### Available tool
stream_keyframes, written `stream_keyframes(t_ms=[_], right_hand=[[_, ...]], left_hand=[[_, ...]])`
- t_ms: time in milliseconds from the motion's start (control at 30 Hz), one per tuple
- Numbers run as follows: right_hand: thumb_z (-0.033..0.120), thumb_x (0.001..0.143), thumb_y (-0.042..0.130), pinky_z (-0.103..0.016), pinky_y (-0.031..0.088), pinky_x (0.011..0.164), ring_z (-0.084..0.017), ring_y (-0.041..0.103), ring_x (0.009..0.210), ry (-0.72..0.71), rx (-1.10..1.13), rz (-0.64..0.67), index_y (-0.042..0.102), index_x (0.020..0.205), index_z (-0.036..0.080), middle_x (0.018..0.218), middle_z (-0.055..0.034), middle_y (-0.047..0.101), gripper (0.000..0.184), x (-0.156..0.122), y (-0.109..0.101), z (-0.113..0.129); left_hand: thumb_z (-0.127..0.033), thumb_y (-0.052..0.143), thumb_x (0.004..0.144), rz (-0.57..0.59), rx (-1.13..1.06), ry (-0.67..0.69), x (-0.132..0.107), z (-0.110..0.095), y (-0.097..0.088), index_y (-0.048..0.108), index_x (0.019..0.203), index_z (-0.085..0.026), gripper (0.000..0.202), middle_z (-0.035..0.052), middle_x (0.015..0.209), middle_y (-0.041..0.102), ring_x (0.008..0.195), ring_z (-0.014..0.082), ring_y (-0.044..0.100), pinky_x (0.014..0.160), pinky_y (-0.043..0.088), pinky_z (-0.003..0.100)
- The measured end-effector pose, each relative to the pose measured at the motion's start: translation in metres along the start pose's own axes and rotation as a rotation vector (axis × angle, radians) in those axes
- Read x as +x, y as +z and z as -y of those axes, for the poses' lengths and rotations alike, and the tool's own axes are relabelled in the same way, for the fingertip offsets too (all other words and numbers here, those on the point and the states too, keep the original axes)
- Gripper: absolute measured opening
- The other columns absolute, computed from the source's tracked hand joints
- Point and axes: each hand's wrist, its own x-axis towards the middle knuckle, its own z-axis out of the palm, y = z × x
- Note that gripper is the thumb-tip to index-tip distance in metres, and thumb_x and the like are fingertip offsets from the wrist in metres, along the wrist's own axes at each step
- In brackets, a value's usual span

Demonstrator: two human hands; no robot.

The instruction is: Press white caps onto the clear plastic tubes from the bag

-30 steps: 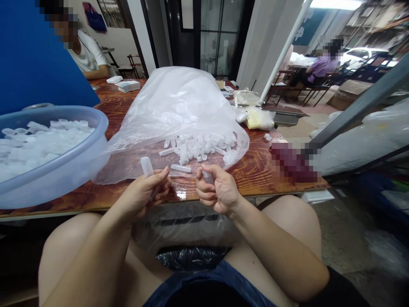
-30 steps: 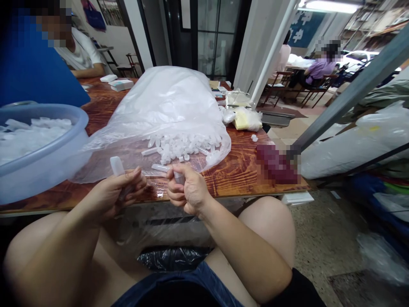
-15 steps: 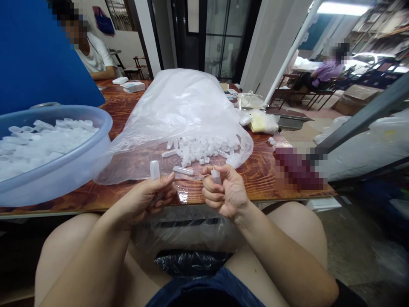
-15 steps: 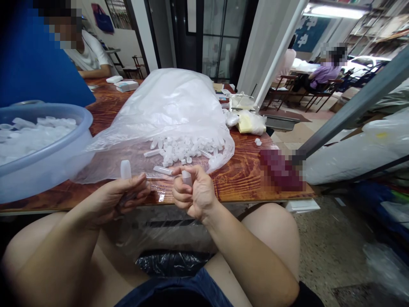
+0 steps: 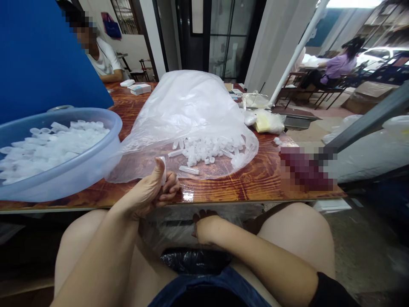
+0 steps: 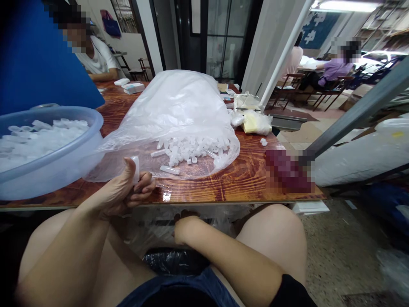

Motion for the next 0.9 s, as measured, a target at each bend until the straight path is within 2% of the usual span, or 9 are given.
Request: stream_keyframes(t_ms=[100,167,200,300,400,500,667,767,900], right_hand=[[0.032,0.061,0.081,-0.020,0.015,0.033,-0.005,0.025,0.031,0.062,-0.336,0.176,0.052,0.049,0.021,0.036,0.0089,0.036,0.033,-0.020,-0.014,0.042],[0.041,0.082,0.063,-0.023,0.041,0.042,-0.012,0.054,0.046,0.088,-0.401,0.270,0.066,0.078,0.022,0.062,0.0009,0.064,0.020,-0.034,-0.035,0.074],[0.044,0.087,0.056,-0.026,0.047,0.050,-0.014,0.059,0.054,-0.007,-0.457,0.126,0.065,0.086,0.021,0.072,-0.0012,0.066,0.024,-0.039,-0.049,0.086],[0.032,0.088,0.055,-0.034,0.048,0.077,-0.019,0.061,0.082,-0.369,-0.923,-0.611,0.065,0.090,0.020,0.089,-0.0058,0.067,0.016,-0.040,-0.094,0.100],[0.027,0.083,0.059,-0.038,0.045,0.081,-0.025,0.058,0.090,-0.230,-1.265,-0.914,0.064,0.087,0.016,0.094,-0.0113,0.064,0.012,-0.027,-0.126,0.089],[0.028,0.081,0.062,-0.040,0.045,0.082,-0.030,0.055,0.096,-0.095,-1.415,-0.935,0.064,0.091,0.014,0.099,-0.0159,0.060,0.018,-0.013,-0.135,0.076],[0.022,0.082,0.057,-0.043,0.042,0.087,-0.031,0.052,0.100,-0.124,-1.456,-0.952,0.065,0.084,0.015,0.098,-0.0159,0.059,0.010,-0.005,-0.132,0.071],[0.019,0.083,0.055,-0.044,0.041,0.089,-0.030,0.052,0.100,-0.334,-1.350,-0.877,0.062,0.084,0.017,0.098,-0.0136,0.060,0.007,-0.008,-0.126,0.074],[0.019,0.090,0.046,-0.037,0.045,0.084,-0.022,0.057,0.094,-0.657,-0.962,-0.554,0.054,0.088,0.021,0.099,-0.0089,0.062,0.008,-0.011,-0.098,0.079]], left_hand=[[-0.087,0.035,0.069,-0.028,-0.010,0.046,0.000,0.002,-0.001,0.039,0.058,-0.018,0.071,-0.0021,0.061,0.038,0.040,0.0040,0.025,0.034,0.011,0.016],[-0.085,0.036,0.073,-0.046,-0.005,0.096,0.000,0.002,0.000,0.041,0.057,-0.017,0.070,-0.0010,0.059,0.040,0.039,0.0045,0.026,0.035,0.011,0.017],[-0.082,0.037,0.075,-0.047,-0.007,0.122,0.000,0.002,0.001,0.042,0.056,-0.017,0.069,-0.0005,0.058,0.040,0.039,0.0049,0.027,0.035,0.011,0.018],[-0.075,0.040,0.081,-0.043,-0.053,0.165,0.000,-0.002,0.009,0.045,0.052,-0.016,0.066,0.0006,0.056,0.038,0.040,0.0069,0.031,0.035,0.011,0.019],[-0.071,0.045,0.080,-0.048,-0.130,0.153,0.001,-0.006,0.018,0.045,0.052,-0.016,0.062,0.0010,0.058,0.038,0.044,0.0088,0.034,0.035,0.012,0.018],[-0.066,0.051,0.080,-0.084,-0.185,0.152,0.002,-0.007,0.023,0.044,0.058,-0.016,0.055,0.0005,0.062,0.040,0.048,0.0093,0.038,0.037,0.016,0.016],[-0.055,0.065,0.077,-0.137,-0.264,0.206,0.004,-0.001,0.022,0.044,0.069,-0.018,0.044,-0.0025,0.065,0.041,0.048,0.0077,0.039,0.037,0.019,0.015],[-0.050,0.072,0.074,-0.166,-0.279,0.256,0.007,0.002,0.023,0.045,0.073,-0.018,0.042,-0.0042,0.066,0.042,0.047,0.0054,0.038,0.038,0.021,0.014],[-0.058,0.069,0.074,-0.187,-0.287,0.349,0.015,0.005,0.029,0.045,0.072,-0.018,0.047,-0.0052,0.061,0.040,0.045,0.0053,0.036,0.038,0.023,0.015]])
